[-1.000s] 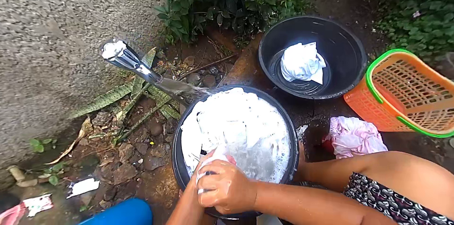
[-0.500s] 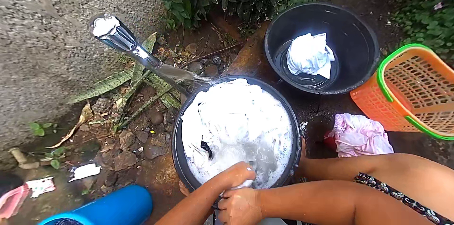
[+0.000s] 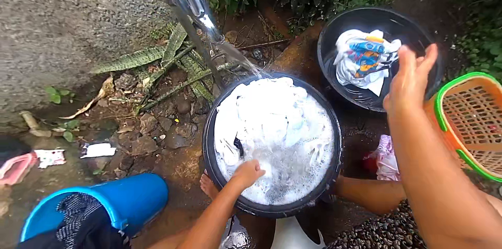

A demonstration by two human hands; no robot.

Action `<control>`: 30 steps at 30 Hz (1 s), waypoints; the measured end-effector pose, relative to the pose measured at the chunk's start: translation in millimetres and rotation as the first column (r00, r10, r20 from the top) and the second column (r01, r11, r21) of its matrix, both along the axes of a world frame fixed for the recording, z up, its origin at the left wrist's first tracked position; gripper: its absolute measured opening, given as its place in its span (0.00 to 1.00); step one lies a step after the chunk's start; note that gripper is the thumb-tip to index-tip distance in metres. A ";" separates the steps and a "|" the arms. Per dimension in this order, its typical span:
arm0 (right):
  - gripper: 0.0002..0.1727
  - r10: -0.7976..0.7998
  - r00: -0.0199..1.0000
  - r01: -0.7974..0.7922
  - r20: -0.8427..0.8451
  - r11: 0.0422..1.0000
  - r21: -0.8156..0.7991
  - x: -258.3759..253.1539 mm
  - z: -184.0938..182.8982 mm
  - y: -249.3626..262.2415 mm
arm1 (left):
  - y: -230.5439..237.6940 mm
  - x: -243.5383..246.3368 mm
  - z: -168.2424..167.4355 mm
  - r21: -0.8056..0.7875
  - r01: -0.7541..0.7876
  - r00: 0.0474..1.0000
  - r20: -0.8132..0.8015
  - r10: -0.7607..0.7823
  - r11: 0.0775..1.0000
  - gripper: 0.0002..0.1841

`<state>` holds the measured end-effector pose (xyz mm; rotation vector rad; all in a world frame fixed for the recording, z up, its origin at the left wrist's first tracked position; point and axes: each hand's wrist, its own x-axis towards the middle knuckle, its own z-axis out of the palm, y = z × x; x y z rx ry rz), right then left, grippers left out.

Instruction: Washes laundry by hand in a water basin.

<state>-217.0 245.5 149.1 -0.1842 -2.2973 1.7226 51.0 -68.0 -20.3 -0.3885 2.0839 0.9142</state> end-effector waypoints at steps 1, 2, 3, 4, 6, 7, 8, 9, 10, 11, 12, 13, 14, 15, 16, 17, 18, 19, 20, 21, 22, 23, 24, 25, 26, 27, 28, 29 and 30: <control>0.44 0.144 0.987 -0.150 0.069 0.985 0.081 20.5 -21.0 -10.5 | 7.8 6.1 -8.4 -0.008 0.027 1.000 0.010 -0.026 1.000 0.29; 0.35 0.294 0.942 -0.317 0.161 0.937 0.144 41.9 -43.0 -24.4 | 16.7 10.7 -16.1 -0.028 0.036 0.999 0.011 -0.036 0.999 0.34; 0.24 0.440 0.851 -0.501 0.286 0.844 0.191 67.2 -67.6 -40.8 | 25.6 13.6 -22.9 -0.055 0.042 0.999 0.019 -0.041 0.998 0.39; 0.17 0.564 0.688 -0.701 0.456 0.681 0.214 95.9 -92.7 -58.5 | 33.2 15.7 -28.4 -0.083 0.049 0.998 0.029 -0.047 0.995 0.42; 0.23 0.544 0.261 -0.964 0.797 0.186 0.189 151.5 -135.1 -96.1 | 43.1 20.7 -35.0 -0.158 0.102 0.994 0.061 -0.093 0.982 0.41; 0.31 0.410 0.125 -0.990 0.903 -0.009 0.141 176.7 -147.1 -112.6 | 45.7 22.5 -35.8 -0.187 0.135 0.990 0.075 -0.123 0.973 0.37; 0.36 0.278 0.056 -0.987 0.959 -0.129 0.095 195.4 -156.1 -124.7 | 45.5 21.7 -34.6 -0.195 0.155 0.987 0.073 -0.143 0.969 0.32; 0.34 0.206 0.038 -0.980 0.978 -0.182 0.076 207.1 -165.3 -130.2 | 41.6 20.7 -32.3 -0.177 0.153 0.988 0.054 -0.145 0.972 0.28; 0.29 0.192 0.037 -0.980 0.981 -0.184 0.072 212.1 -171.8 -130.7 | 33.9 19.9 -28.6 -0.131 0.128 0.992 0.028 -0.126 0.983 0.26; 0.25 0.236 0.038 -0.987 0.971 -0.142 0.073 210.4 -175.5 -128.4 | 23.2 18.4 -25.3 -0.069 0.092 0.996 -0.004 -0.092 0.993 0.25; 0.22 0.328 0.034 -0.997 0.944 -0.053 0.054 204.3 -175.0 -124.4 | 12.0 16.2 -20.0 -0.003 0.047 0.999 -0.020 -0.047 0.999 0.25; 0.21 0.432 0.035 -0.997 0.901 0.081 0.000 198.4 -168.6 -119.6 | 2.9 14.7 -11.6 0.057 -0.004 0.999 -0.033 0.006 0.998 0.26; 0.21 0.521 0.060 -0.974 0.852 0.218 -0.065 195.1 -157.0 -114.8 | -3.2 14.4 -1.2 0.122 -0.063 0.996 -0.058 0.070 0.991 0.28; 0.21 0.586 0.098 -0.939 0.804 0.321 -0.120 193.1 -141.6 -111.8 | -6.8 14.1 9.7 0.201 -0.113 0.986 -0.097 0.134 0.973 0.30; 0.21 0.637 0.137 -0.906 0.759 0.391 -0.165 191.1 -124.1 -111.3 | -8.5 13.0 19.2 0.286 -0.145 0.971 -0.145 0.192 0.947 0.32; 0.19 0.678 0.177 -0.876 0.713 0.439 -0.200 189.9 -106.0 -112.2 | -8.7 11.4 26.3 0.370 -0.148 0.954 -0.191 0.231 0.917 0.35; 0.18 0.709 0.216 -0.845 0.671 0.481 -0.236 190.3 -85.8 -113.7 | -7.4 9.9 30.9 0.432 -0.121 0.944 -0.228 0.238 0.894 0.38; 0.17 0.735 0.257 -0.812 0.627 0.517 -0.273 191.6 -63.9 -115.7 | -4.7 8.2 33.2 0.460 -0.083 0.943 -0.252 0.219 0.884 0.40; 0.17 0.758 0.300 -0.780 0.579 0.544 -0.309 192.8 -39.6 -118.1 | -1.1 6.6 33.5 0.463 -0.055 0.946 -0.260 0.195 0.885 0.41; 0.18 0.782 0.339 -0.752 0.523 0.559 -0.349 193.1 -14.9 -120.2 | 3.0 5.5 31.2 0.460 -0.046 0.947 -0.262 0.185 0.887 0.41; 0.18 0.811 0.361 -0.741 0.461 0.549 -0.386 192.0 8.7 -120.6 | 7.3 5.7 25.6 0.472 -0.053 0.944 -0.265 0.199 0.880 0.42; 0.18 0.849 0.361 -0.747 0.387 0.511 -0.425 190.0 29.8 -118.7 | 11.9 7.5 18.7 0.508 -0.079 0.931 -0.270 0.246 0.858 0.43; 0.17 0.889 0.339 -0.764 0.307 0.451 -0.462 187.1 48.4 -115.1 | 16.0 9.2 13.1 0.556 -0.113 0.909 -0.277 0.312 0.823 0.44; 0.14 0.924 0.306 -0.784 0.230 0.382 -0.490 183.6 65.5 -111.0 | 19.6 9.7 11.0 0.600 -0.152 0.873 -0.291 0.391 0.785 0.43; 0.09 0.947 0.272 -0.807 0.170 0.320 -0.495 180.6 81.8 -106.8 | 22.5 8.9 12.1 0.631 -0.188 0.832 -0.306 0.464 0.753 0.39; 0.05 0.962 0.241 -0.831 0.132 0.275 -0.483 177.8 96.3 -101.5 | 23.6 7.7 15.6 0.651 -0.209 0.797 -0.319 0.513 0.729 0.34; 0.08 0.966 0.227 -0.853 0.122 0.258 -0.454 175.7 107.7 -95.7 | 22.7 7.1 20.4 0.673 -0.215 0.770 -0.330 0.547 0.708 0.28; 0.13 0.961 0.242 -0.867 0.133 0.275 -0.415 174.2 115.3 -89.3 | 19.8 8.7 24.2 0.690 -0.209 0.740 -0.351 0.573 0.693 0.21; 0.16 0.945 0.291 -0.869 0.152 0.327 -0.372 173.0 118.1 -83.6 | 14.0 12.6 27.1 0.702 -0.195 0.706 -0.385 0.595 0.685 0.14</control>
